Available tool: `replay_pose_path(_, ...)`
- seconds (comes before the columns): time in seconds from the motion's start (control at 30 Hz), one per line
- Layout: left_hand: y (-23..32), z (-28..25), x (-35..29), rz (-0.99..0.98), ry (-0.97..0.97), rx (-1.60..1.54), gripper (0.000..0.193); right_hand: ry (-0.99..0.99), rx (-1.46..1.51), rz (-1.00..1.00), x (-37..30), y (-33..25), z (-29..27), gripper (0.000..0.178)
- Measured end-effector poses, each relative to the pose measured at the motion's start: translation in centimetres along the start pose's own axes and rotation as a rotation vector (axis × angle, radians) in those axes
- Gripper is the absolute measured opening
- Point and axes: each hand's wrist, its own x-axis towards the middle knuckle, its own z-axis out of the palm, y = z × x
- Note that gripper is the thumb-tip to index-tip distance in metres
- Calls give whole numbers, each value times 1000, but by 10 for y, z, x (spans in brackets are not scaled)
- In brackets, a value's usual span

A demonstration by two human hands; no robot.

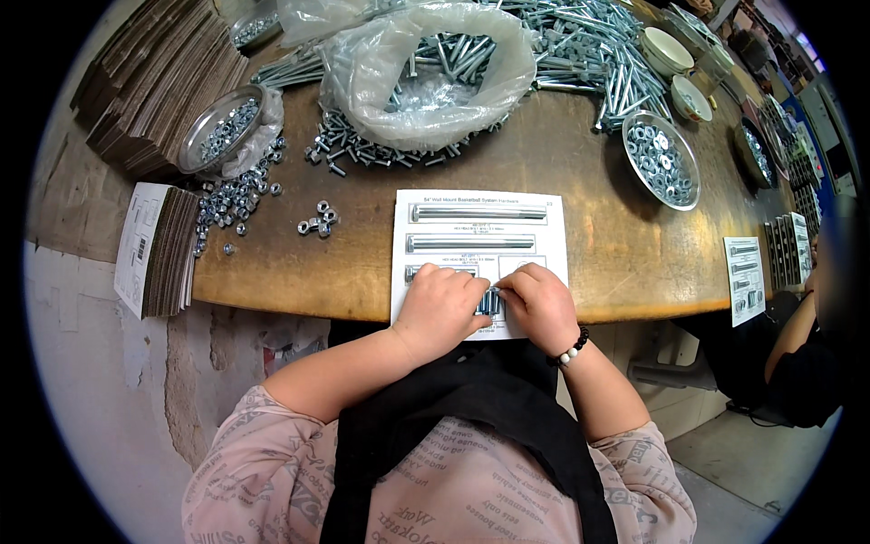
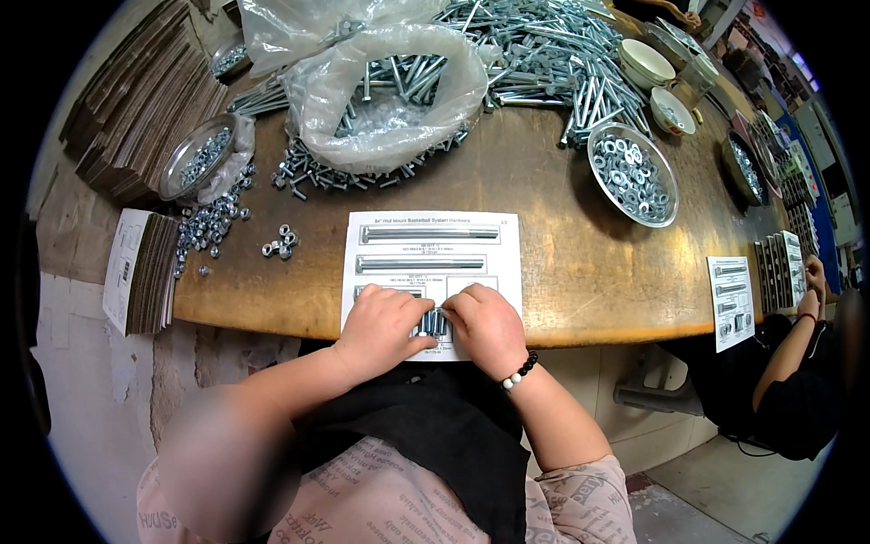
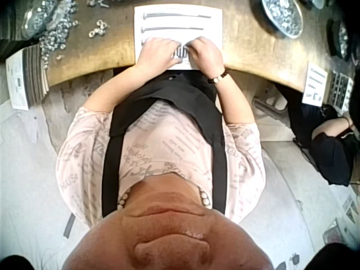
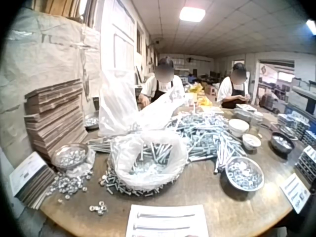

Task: The person picks bolts, nuts, and washers from piles on a table and places them into designated slots on a printed template. The person repeatedly selects fasteners and arranges them on the template, then stacks completed templates to the side.

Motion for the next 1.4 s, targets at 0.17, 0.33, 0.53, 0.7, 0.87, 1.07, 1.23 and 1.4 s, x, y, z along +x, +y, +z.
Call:
replay_pose_path(0.17,0,-2,0,-4,-46,-20,43,15,-7,-7,-3,5,4,7)
replay_pose_path(0.33,5,-9,2,-57,-91,-49,49,-18,49,5,8,13,-18,15)
replay_pose_path(0.53,3,-28,4,-6,-27,-145,46,314,-210,84,57,104,-97,11)
replay_pose_path(0.7,-7,-29,7,-8,23,-233,41,208,-580,386,82,189,-154,25)
replay_pose_path(0.87,-13,-30,6,-32,37,-253,37,-60,-694,257,110,208,-161,45)
replay_pose_path(1.07,-16,-30,7,-21,42,-243,32,-81,-808,155,116,230,-160,14)
replay_pose_path(1.23,-20,-29,6,-24,54,-244,29,-24,-548,344,116,229,-172,17)
replay_pose_path(1.4,-18,-29,10,-12,31,-251,28,-136,-472,428,108,232,-170,29)
